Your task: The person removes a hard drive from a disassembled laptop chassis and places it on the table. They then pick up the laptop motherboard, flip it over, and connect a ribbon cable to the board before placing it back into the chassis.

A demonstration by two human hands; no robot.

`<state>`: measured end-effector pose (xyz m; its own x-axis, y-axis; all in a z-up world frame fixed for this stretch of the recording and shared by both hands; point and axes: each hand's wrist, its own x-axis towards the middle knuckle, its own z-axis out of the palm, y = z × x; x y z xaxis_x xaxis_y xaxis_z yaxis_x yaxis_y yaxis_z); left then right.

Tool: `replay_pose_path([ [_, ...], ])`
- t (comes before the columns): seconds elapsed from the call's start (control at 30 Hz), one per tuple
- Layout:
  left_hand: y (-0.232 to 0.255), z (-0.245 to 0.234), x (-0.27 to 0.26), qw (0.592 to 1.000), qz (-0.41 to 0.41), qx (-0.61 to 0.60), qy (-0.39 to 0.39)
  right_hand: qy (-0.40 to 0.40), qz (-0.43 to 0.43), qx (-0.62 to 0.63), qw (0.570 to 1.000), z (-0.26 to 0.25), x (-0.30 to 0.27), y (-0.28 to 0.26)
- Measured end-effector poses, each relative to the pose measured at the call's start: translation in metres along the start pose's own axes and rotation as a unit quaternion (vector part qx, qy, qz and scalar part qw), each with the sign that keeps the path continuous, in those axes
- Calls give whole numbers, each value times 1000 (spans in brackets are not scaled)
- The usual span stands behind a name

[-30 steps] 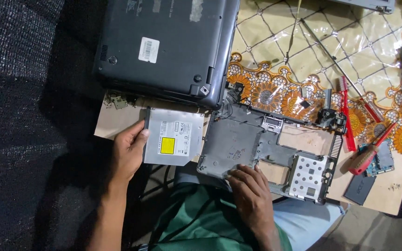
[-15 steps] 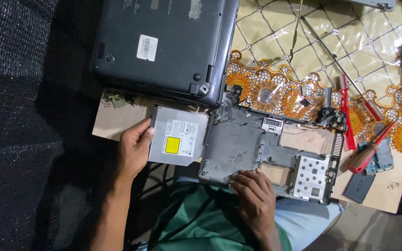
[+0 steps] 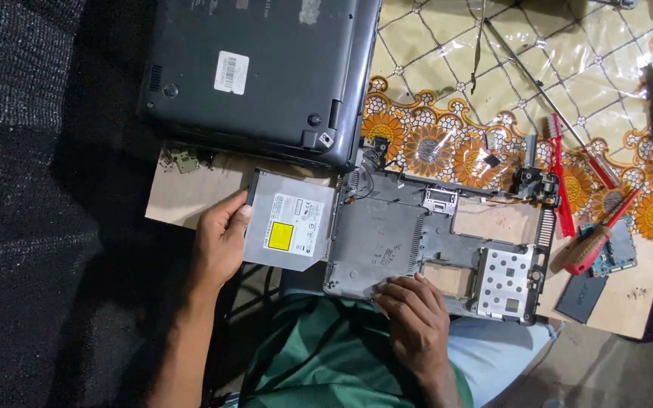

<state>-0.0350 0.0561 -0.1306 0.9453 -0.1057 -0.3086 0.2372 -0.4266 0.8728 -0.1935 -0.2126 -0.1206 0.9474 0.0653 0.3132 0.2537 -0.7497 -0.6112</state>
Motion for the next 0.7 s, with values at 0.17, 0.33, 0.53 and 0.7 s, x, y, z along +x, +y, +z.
replay_pose_path([
  [0.17,8,-2,1,998,-56,29,-19,18,-11,-1,1000,-5,5,-3],
  [0.33,11,-4,0,998,-49,32,-12,35,-14,-19,999,-3,-2,-1],
  [0.53,18,-3,-4,994,-104,38,-16,52,-31,-14,998,-4,2,-4],
  [0.7,19,-1,-2,993,-96,61,-9,56,-31,-23,998,-2,-3,-1],
])
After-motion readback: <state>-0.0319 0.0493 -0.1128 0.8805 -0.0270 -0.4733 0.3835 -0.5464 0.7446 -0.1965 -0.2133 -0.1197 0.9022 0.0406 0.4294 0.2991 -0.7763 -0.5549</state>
